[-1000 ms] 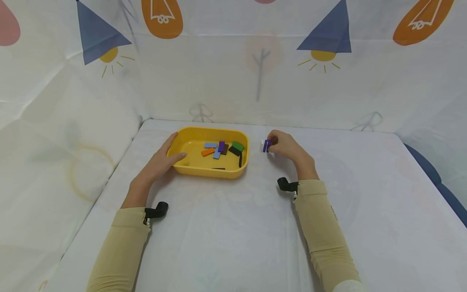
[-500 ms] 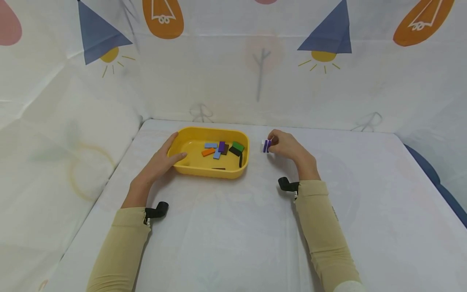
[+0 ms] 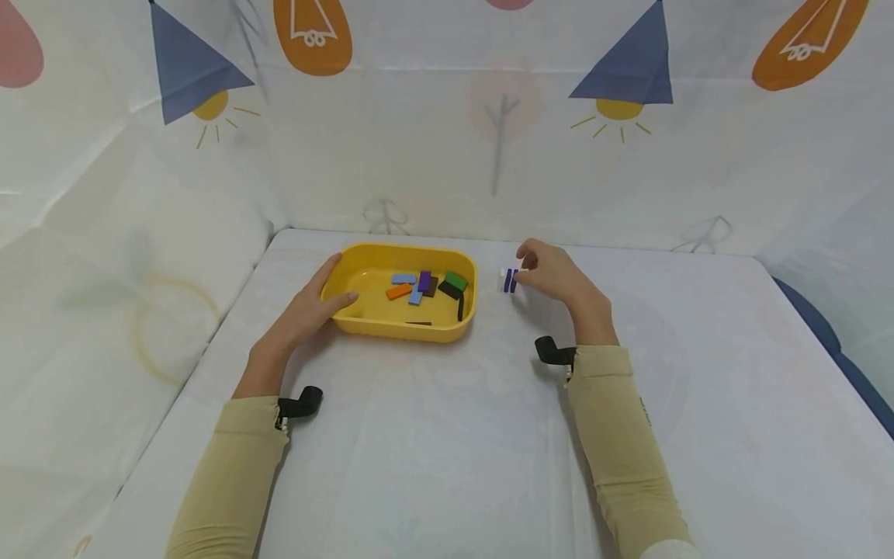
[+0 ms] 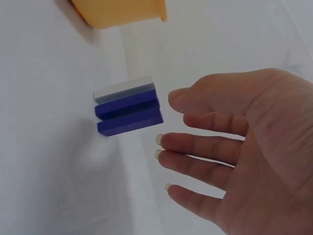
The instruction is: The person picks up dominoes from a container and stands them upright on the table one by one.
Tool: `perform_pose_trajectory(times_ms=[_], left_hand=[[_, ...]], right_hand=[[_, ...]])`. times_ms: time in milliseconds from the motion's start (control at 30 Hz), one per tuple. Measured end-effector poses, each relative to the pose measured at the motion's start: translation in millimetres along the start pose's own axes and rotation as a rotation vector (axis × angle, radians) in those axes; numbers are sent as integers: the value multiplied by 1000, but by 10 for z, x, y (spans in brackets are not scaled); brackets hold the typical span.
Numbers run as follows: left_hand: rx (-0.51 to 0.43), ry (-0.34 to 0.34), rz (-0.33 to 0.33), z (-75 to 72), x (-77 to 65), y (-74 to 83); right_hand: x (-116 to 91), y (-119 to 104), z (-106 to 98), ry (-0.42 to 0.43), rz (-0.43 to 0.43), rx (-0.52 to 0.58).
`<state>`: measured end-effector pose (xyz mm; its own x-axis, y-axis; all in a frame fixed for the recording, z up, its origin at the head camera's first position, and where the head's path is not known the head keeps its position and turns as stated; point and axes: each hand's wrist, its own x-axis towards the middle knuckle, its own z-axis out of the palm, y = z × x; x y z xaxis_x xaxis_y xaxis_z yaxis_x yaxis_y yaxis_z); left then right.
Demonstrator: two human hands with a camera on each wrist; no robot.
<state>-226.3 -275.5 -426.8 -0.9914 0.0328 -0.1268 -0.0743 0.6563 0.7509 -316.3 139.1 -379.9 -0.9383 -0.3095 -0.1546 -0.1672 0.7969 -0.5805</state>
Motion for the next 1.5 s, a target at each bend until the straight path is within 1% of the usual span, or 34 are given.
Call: perform_pose_trajectory(times_ms=[133, 267, 400, 600, 767, 933, 1067, 1167, 1333, 1500], left_hand=[[4, 0, -4, -3, -4, -1], [6, 0, -6, -6, -6, -4], [9, 0, -7, -6, -5, -10], [4, -2, -8, 0, 4, -20], [0, 0, -6, 6, 11, -19], [-2, 0, -8, 5, 12, -19], [-3, 0, -12, 3, 11, -20], [-1, 0, -13, 2, 10, -19], [0, -2, -18, 0, 9, -12], [-9, -2, -20, -3, 5, -8]], right_hand=[[-20, -53, -25, 31, -19, -8], [-43, -127, -57, 76, -62, -12], [-71, -220, -66, 93, -98, -8], [-91, -328, -27, 86, -138, -27], [-90, -403, 20, 59, -188, -14], [-65, -486, 96, 34, -204, -18], [-40, -540, 168, 29, -234, -54], [-27, -569, 220, 40, -272, -86], [-15, -615, 312, 47, -307, -127], [-31, -706, 394, 8, -326, -165]])
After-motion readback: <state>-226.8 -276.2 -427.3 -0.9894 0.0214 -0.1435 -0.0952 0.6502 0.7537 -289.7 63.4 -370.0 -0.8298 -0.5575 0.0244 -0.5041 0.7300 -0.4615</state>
